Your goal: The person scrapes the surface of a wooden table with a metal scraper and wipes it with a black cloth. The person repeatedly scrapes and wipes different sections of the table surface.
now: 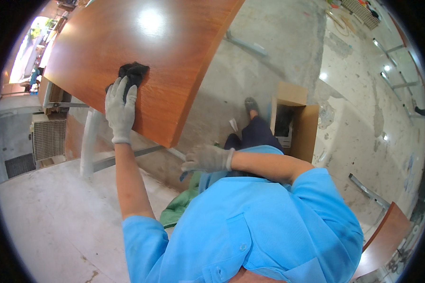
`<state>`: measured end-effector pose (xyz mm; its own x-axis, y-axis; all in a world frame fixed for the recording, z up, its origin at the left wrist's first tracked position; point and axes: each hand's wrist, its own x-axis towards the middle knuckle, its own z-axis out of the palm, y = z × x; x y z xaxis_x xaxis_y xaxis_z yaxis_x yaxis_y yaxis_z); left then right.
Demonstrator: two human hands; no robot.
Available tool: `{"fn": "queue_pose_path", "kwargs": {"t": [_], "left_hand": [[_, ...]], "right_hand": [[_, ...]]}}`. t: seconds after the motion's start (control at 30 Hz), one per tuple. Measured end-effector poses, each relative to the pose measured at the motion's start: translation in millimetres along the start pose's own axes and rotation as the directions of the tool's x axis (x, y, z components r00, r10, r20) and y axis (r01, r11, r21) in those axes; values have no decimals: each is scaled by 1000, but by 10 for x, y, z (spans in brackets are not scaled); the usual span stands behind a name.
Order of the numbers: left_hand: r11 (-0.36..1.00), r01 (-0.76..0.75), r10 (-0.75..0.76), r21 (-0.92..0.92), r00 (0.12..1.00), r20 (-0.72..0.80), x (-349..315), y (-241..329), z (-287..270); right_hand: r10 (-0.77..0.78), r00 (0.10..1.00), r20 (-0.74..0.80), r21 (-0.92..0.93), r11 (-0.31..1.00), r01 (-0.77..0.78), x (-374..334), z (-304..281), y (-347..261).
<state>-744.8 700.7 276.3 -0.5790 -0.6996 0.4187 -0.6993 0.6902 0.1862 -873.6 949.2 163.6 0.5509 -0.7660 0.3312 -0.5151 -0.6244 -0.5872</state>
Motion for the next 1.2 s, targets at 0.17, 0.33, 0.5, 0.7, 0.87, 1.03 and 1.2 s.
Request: {"fn": "queue_pose_path", "kwargs": {"t": [0.17,0.33,0.5,0.7,0.87,1.03,1.2], "left_hand": [[996,-57,57,66,998,-10,-34,70,-28],[970,-226,227,93,974,-6,-284,543,-100],[836,-547,548,-39,832,84,-1235,1047,-395],[978,-210,201,-8,923,329,-1545,463,-969],[988,-54,75,-142,987,145,-1245,697,-884],[918,-377,396,-124,894,208,-852,1184,-516],[904,-385,427,-187,838,338,-423,1288,-436]], "right_hand": [[308,914,-265,232,940,-250,-279,-353,84],[510,634,-582,374,860,-348,-486,-680,178],[536,432,-726,329,821,-466,-894,-899,350],[664,196,-721,537,715,-447,-1319,-1164,550],[765,135,-629,703,635,-322,-1189,-1200,665],[603,222,-766,474,764,-438,-996,-1117,822],[808,190,-557,707,582,-401,-953,-1174,832]]}}
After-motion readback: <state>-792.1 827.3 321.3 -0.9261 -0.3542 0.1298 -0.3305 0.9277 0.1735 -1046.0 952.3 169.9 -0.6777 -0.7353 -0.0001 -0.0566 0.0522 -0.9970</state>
